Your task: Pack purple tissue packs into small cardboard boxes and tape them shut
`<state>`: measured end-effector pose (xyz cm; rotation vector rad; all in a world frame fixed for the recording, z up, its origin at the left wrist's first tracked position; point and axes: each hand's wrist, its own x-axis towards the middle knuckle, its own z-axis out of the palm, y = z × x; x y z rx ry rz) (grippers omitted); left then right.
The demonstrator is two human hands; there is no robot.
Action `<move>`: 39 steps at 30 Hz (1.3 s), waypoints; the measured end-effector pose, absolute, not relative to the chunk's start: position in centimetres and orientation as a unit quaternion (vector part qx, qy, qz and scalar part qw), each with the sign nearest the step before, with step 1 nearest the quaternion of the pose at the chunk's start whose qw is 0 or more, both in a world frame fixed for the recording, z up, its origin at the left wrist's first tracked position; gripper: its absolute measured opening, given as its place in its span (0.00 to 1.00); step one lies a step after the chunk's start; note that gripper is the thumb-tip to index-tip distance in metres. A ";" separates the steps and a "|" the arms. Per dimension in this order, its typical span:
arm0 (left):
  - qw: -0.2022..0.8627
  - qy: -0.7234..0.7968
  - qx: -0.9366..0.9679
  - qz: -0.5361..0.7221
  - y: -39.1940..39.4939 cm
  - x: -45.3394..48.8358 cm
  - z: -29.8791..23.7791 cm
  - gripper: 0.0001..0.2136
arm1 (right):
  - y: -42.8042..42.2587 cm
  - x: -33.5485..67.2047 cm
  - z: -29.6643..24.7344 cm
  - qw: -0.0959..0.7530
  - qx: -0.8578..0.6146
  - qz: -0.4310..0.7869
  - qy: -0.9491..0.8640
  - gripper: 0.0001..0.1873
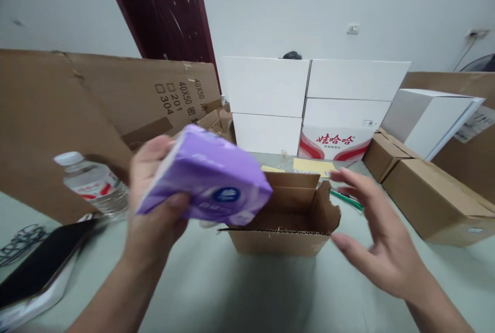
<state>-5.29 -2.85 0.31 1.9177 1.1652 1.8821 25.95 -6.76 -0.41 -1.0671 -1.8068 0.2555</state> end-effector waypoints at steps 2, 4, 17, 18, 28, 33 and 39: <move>0.192 0.322 0.665 0.646 -1.6 -2.3 1.8 0.42 | -4.9 24.1 2.0 0.437 -0.406 0.162 -0.786 0.44; 0.240 0.290 0.679 0.630 -1.2 0.2 2.4 0.41 | -2.8 22.8 3.4 0.381 -0.384 0.234 -0.808 0.52; 0.044 0.402 0.656 0.637 -6.3 -3.4 -8.6 0.21 | -1.4 27.4 2.6 0.351 -0.506 0.062 -0.785 0.50; 0.046 0.409 0.673 0.614 -6.6 -3.0 -9.2 0.20 | -1.3 27.2 2.7 0.355 -0.505 0.043 -0.785 0.51; 0.110 0.408 0.699 0.577 -6.6 -2.0 -9.7 0.13 | -2.4 24.2 -0.6 0.172 -0.442 0.014 -0.880 0.49; 0.150 0.408 0.689 0.580 -6.8 -2.6 -10.4 0.11 | -3.2 26.1 0.4 0.231 -0.448 0.019 -0.863 0.28; 0.216 0.375 0.687 0.583 -7.5 -3.1 -10.1 0.08 | -1.4 31.1 -3.2 0.415 -0.546 0.257 -0.681 0.33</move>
